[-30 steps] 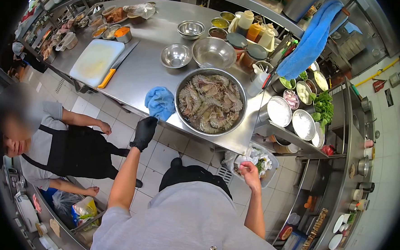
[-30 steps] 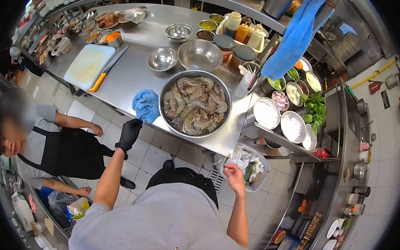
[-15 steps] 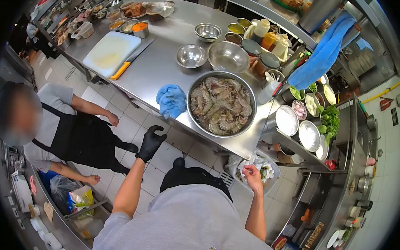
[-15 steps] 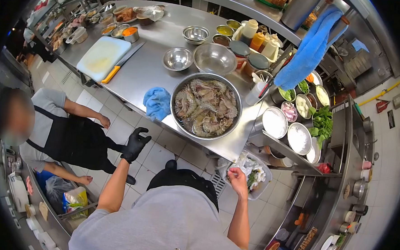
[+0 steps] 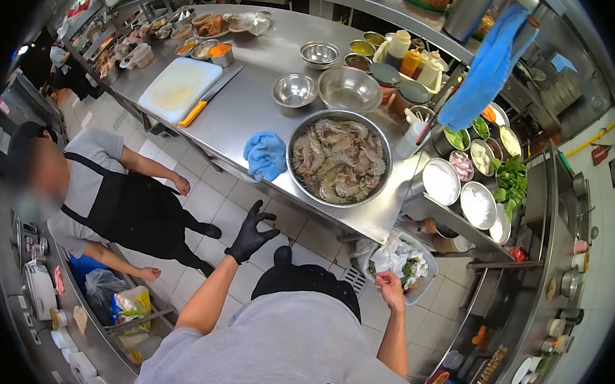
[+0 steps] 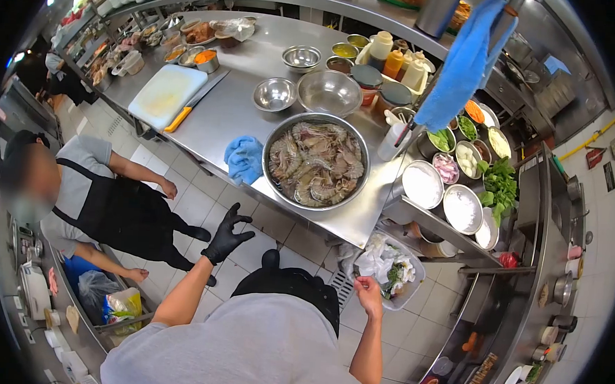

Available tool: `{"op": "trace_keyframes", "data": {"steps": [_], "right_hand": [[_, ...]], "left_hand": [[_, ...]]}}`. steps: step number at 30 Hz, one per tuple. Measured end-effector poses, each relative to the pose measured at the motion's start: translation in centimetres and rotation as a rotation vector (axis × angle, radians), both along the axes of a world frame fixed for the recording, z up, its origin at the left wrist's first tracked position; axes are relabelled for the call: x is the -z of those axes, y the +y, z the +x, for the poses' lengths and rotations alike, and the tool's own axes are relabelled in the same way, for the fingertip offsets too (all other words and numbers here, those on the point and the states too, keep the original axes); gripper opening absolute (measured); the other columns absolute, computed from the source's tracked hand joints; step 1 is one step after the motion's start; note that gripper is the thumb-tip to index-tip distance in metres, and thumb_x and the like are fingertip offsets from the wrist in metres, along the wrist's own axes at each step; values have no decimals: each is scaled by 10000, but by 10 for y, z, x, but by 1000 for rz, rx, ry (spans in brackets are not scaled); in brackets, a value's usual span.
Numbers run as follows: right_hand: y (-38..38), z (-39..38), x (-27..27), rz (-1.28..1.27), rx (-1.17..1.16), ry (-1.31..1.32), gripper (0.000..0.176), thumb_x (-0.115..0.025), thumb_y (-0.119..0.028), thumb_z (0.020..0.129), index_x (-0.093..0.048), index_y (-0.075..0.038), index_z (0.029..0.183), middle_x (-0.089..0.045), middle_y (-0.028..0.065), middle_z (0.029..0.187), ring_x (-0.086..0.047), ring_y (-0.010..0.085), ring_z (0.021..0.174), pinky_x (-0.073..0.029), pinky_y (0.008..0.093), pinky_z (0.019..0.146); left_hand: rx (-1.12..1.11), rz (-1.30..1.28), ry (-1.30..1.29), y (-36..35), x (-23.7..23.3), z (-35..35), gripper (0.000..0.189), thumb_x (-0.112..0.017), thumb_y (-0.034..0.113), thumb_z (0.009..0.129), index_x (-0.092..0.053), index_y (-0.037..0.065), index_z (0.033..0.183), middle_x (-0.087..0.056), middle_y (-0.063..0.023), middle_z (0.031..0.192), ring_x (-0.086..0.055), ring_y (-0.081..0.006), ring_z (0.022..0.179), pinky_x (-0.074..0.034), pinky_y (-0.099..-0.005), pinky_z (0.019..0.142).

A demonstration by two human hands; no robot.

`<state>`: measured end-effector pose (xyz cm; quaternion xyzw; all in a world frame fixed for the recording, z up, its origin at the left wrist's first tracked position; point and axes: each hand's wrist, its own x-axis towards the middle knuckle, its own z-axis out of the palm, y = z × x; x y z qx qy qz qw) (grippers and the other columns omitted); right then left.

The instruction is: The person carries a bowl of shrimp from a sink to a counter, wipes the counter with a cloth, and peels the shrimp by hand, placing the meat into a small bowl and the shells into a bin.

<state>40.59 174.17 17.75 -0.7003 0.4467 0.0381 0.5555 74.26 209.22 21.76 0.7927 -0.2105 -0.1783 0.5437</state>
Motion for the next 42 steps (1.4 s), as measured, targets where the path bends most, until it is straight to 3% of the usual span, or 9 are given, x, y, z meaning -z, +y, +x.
{"op": "trace_keyframes", "data": {"steps": [4,5,9,14,22,27,30,36,42], "right_hand": [[-3,-32,11,40,84,-7,160,-665,-157,934,-649,-47,1050,-658,36,918,-633,135,819,-520,302,684],[-4,-41,13,51,100,-12,160,-664,-156,934,-648,-50,1053,-657,36,920,-637,139,822,-521,303,683],[-10,-79,24,91,161,-18,160,-663,-156,934,-644,-60,1061,-656,37,927,-649,151,838,-528,309,682],[-17,-124,47,182,200,68,146,-669,-156,927,-637,-68,1040,-660,38,916,-663,162,820,-542,322,659],[-24,-221,110,232,174,350,98,-577,-126,926,-637,-66,976,-672,52,865,-678,191,736,-556,358,603],[-16,-288,124,212,215,480,132,-541,-130,918,-642,-57,961,-673,62,827,-687,212,692,-569,391,568],[-14,-316,125,230,243,472,141,-538,-133,916,-642,-48,959,-673,69,820,-693,222,689,-572,397,552],[-1,-374,113,192,273,456,108,-584,-114,900,-641,-41,955,-679,74,838,-696,216,708,-563,379,537],[9,-420,67,92,225,461,127,-655,-137,877,-633,-41,957,-675,68,829,-695,197,721,-552,346,540]], "left_hand": [[46,-33,236,-21,-32,-27,789,-818,109,759,-433,154,1446,-267,-177,1573,-446,-358,1344,-501,-425,993],[136,-30,145,-22,-18,-28,974,-812,102,764,-237,179,1545,-279,-205,1558,-540,-339,1250,-542,-393,935],[138,2,229,-40,-23,-57,1125,-807,100,775,-31,219,1580,-385,-253,1483,-631,-308,1099,-563,-392,881],[188,57,281,-45,-8,-97,1119,-791,99,804,8,208,1580,-567,-263,1289,-683,-235,901,-573,-363,835],[156,180,246,-13,14,-167,1057,-785,182,801,-69,133,1578,-693,-193,1052,-688,-263,815,-553,-380,779],[121,138,236,4,5,-199,685,-739,195,863,-420,31,1446,-702,-136,1010,-685,-187,791,-554,-322,752],[102,136,216,17,20,-216,555,-764,191,815,-577,31,1312,-675,-132,1104,-666,-224,927,-546,-354,802],[119,183,157,42,41,-268,583,-812,210,766,-589,55,1282,-591,-103,1312,-616,-266,1087,-540,-394,833],[89,192,238,67,88,-345,605,-816,185,747,-591,51,1293,-628,-128,1256,-643,-290,1030,-544,-388,818]]}}
